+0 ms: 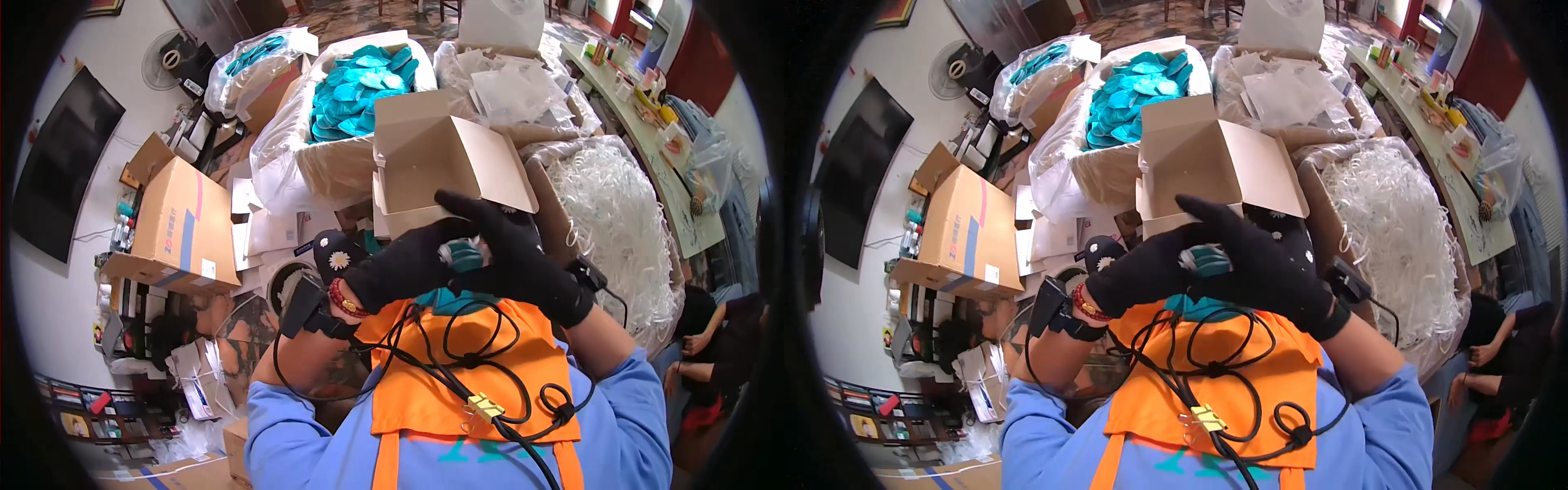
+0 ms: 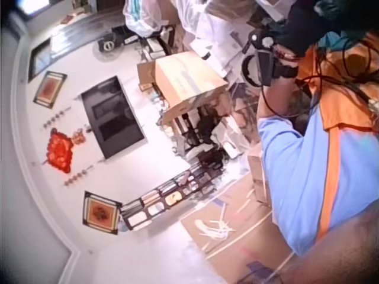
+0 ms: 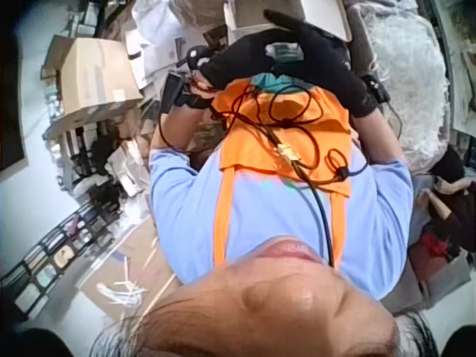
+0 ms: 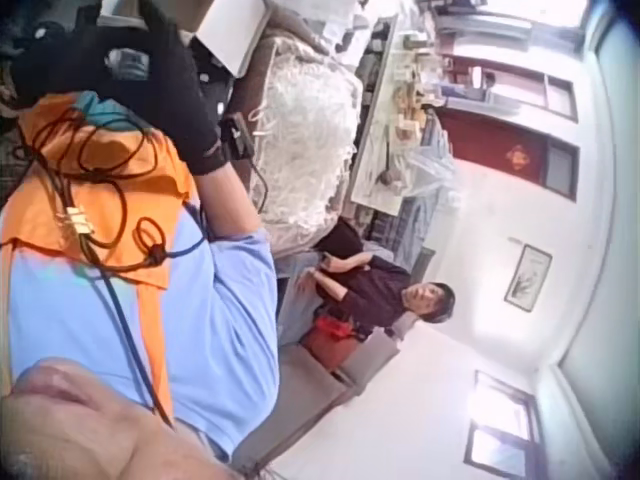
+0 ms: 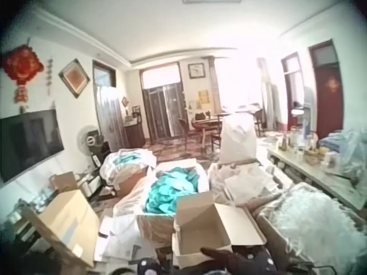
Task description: Packaging teal-colored face masks into small white boxes and cardboard shipping boxes.
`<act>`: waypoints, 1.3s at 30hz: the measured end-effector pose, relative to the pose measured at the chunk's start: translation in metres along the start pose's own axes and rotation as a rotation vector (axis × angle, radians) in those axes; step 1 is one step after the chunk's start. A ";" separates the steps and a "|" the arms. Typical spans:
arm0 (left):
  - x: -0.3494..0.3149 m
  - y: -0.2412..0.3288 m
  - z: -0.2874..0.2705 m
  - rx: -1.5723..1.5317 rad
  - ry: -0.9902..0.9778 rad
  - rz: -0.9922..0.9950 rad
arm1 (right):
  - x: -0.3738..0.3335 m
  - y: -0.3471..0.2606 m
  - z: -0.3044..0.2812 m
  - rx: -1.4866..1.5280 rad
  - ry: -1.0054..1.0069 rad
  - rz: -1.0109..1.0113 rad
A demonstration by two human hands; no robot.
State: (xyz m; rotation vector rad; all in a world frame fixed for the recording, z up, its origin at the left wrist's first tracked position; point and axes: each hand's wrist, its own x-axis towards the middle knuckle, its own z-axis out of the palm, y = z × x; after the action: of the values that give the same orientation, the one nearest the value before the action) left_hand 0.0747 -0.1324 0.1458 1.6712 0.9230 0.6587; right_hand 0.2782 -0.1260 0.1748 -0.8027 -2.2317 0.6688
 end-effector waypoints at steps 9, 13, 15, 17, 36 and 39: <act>-0.015 -0.014 -0.008 0.235 -0.143 0.006 | -0.039 0.033 0.012 0.132 -0.340 0.271; -0.012 0.023 -0.021 0.375 0.007 -0.183 | -0.039 0.038 0.015 0.087 -0.323 0.263; -0.005 0.024 -0.015 0.497 0.102 -0.060 | -0.039 0.039 0.017 0.084 -0.298 0.214; 0.000 0.002 0.002 0.841 0.289 0.379 | -0.035 0.038 0.024 0.155 -0.216 0.143; 0.017 -0.020 0.002 0.906 0.463 0.040 | -0.031 0.042 0.015 -0.488 0.094 -0.056; 0.015 -0.029 0.002 0.951 0.450 0.031 | -0.030 0.040 0.020 -0.482 0.083 -0.041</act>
State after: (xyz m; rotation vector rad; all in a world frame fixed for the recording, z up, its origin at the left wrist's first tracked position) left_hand 0.0775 -0.1171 0.1165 2.4100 1.7119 0.6726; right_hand 0.2953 -0.1239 0.1238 -0.9892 -2.3546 0.0673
